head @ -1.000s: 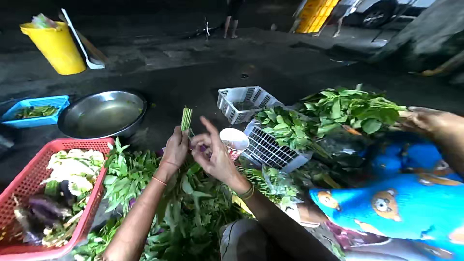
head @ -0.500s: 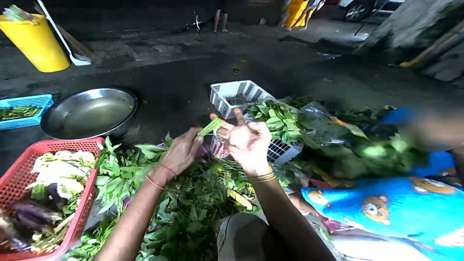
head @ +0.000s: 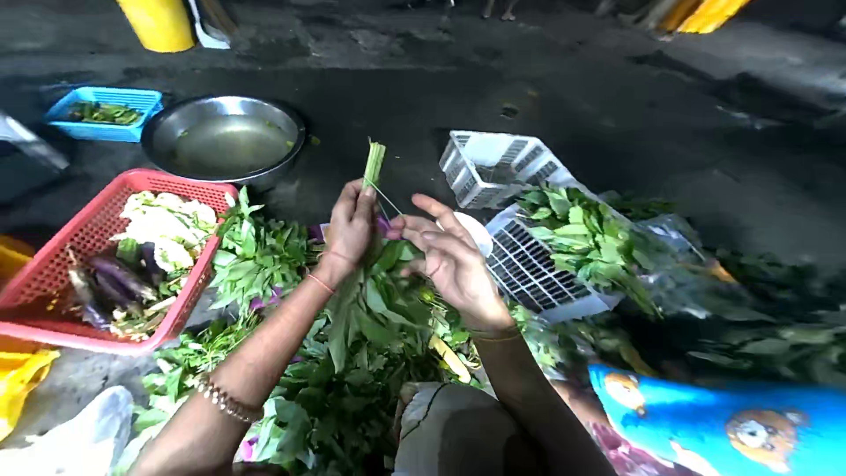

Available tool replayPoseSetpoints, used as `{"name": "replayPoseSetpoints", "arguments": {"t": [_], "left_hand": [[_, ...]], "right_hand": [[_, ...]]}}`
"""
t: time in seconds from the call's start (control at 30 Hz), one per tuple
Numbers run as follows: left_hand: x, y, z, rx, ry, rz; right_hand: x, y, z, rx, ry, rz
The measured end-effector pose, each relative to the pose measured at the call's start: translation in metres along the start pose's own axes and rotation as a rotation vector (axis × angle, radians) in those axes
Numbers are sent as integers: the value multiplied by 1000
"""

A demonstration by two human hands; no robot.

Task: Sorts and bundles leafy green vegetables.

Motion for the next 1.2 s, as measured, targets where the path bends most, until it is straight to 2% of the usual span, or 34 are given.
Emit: {"name": "replayPoseSetpoints", "arguments": {"t": [0.13, 0.2, 0.27, 0.33, 0.37, 0.5, 0.63, 0.7, 0.77, 0.83, 0.87, 0.9, 0.97, 1.03, 1.07, 1.13, 1.2], "left_hand": [[-1, 5, 11, -293, 29, -239], [3, 8, 12, -418, 14, -320], [3, 10, 13, -470, -65, -320], [4, 6, 15, -426, -202, -236], [6, 4, 16, -351, -271, -163], [7, 6, 3, 264, -461, 141], [13, 6, -3, 730, -543, 396], [8, 7, 4, 923, -549, 387], [6, 5, 12, 1010, -494, 325], [11, -2, 10, 862, -372, 218], [15, -5, 5, 694, -285, 122], [20, -8, 1, 518, -183, 25], [26, -13, 0, 164, -5, -115], [23, -13, 11, -217, 50, -203], [19, -12, 15, -358, 9, -223], [17, -12, 18, -448, -179, -182], [17, -14, 12, -251, -341, -29]], "right_hand": [[6, 6, -2, 151, 142, 27], [7, -2, -3, 321, 292, 67], [8, -12, -12, 662, 425, 171], [5, -20, -26, 932, 438, 187], [3, -23, -31, 968, 407, 168], [-4, -21, -49, 721, 226, 30], [-5, -10, -51, 410, -13, -118], [-5, -9, -39, 130, -78, -169], [-6, -5, -20, -219, -88, -202], [-6, -2, -2, -570, -95, -282], [-5, 0, 1, -581, -96, -298], [-2, 4, 1, -467, -90, -269], [3, 13, 3, -117, 10, -87], [10, 19, -3, 289, 152, 118], [13, 18, -9, 506, 202, 205], [16, 12, -26, 913, 140, 283], [12, 3, -40, 1047, 71, 244]]}}
Point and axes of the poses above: each hand's wrist, its own x-axis towards the middle knuckle, its own z-axis out of the palm, y = z × x, the point moved 1 cm from there along x, towards the middle knuckle, and after that the axes turned 6 degrees about y, right-handed, at the moved point
